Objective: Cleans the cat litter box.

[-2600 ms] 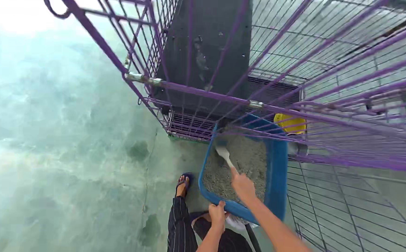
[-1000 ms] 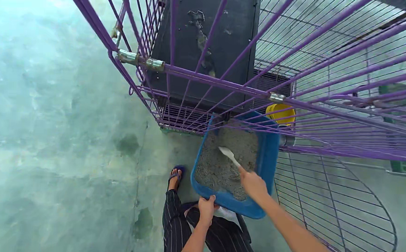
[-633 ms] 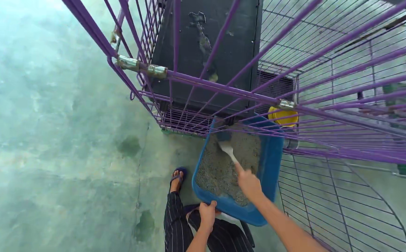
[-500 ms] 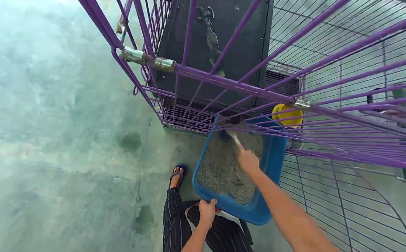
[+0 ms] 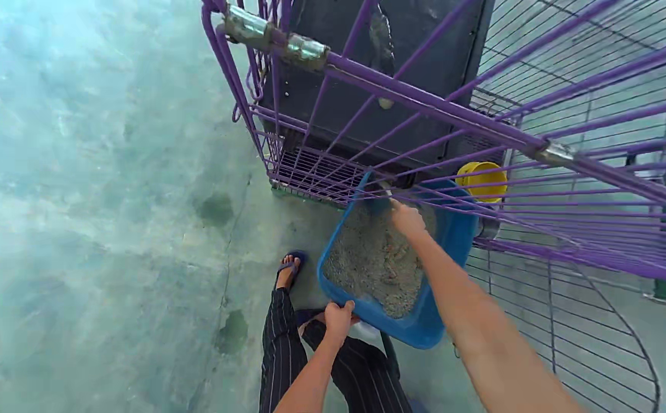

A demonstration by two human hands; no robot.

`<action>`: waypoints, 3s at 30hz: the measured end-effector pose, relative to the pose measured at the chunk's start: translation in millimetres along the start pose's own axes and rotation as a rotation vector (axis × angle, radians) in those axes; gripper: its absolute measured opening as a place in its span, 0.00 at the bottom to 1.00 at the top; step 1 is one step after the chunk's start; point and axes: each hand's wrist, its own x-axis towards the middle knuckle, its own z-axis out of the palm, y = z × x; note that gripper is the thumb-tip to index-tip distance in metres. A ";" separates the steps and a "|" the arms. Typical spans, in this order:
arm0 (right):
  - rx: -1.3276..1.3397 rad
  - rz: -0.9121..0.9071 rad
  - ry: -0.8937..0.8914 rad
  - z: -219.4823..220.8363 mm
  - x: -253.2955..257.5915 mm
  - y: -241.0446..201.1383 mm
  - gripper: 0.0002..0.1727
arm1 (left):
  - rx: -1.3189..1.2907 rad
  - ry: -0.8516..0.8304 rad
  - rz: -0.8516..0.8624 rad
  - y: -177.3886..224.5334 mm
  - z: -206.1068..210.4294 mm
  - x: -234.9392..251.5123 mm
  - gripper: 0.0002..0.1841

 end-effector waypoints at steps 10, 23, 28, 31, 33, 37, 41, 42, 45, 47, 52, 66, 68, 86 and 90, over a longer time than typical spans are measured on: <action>-0.097 0.049 -0.167 98.1 -185.4 99.4 0.27 | 0.054 0.103 0.069 -13.6 13.1 11.4 0.15; -0.061 0.007 -0.160 91.5 -155.6 75.3 0.28 | -0.127 0.091 0.143 -10.9 37.2 -18.8 0.16; -0.068 0.134 -0.302 128.6 -242.7 118.9 0.30 | -0.152 0.099 0.121 -10.7 42.1 -20.7 0.17; -0.040 0.151 -0.212 135.1 -221.6 130.6 0.31 | -0.119 0.117 0.121 -10.1 45.7 -24.8 0.15; -0.001 0.137 -0.140 114.6 -178.3 120.4 0.30 | -0.130 0.108 0.135 -8.6 46.5 -27.9 0.14; -0.002 0.127 -0.115 78.7 -119.4 106.3 0.30 | -0.151 0.084 0.140 -10.9 38.6 -25.3 0.14; 0.005 0.125 -0.218 109.0 -200.2 124.6 0.28 | -0.164 0.074 0.086 -14.0 34.0 -22.3 0.18; 0.004 0.154 -0.257 119.8 -226.2 129.4 0.29 | -0.157 0.084 0.079 -15.5 34.5 -21.4 0.18; -0.032 0.254 -0.287 141.9 -251.7 140.5 0.31 | -0.118 0.133 0.100 -15.1 41.9 -20.0 0.16; 0.014 0.264 -0.227 141.4 -227.4 141.4 0.31 | -0.075 0.166 0.127 -17.2 45.5 -21.1 0.15; 0.041 0.253 -0.174 100.0 -167.1 132.6 0.30 | -0.102 0.161 0.158 -18.6 44.6 -26.7 0.14; 0.001 0.200 -0.143 78.9 -135.0 147.0 0.28 | -0.101 0.140 0.127 -23.1 34.5 -21.9 0.13; -0.016 0.185 -0.205 109.7 -180.9 145.0 0.29 | -0.092 0.140 0.117 -21.6 32.5 -20.3 0.13; 0.015 0.139 -0.180 111.6 -163.1 153.0 0.29 | -0.154 0.119 0.061 -21.3 32.0 -19.0 0.18; 0.097 0.102 -0.241 138.3 -223.9 171.0 0.27 | -0.162 0.119 0.019 -24.7 25.7 -11.1 0.21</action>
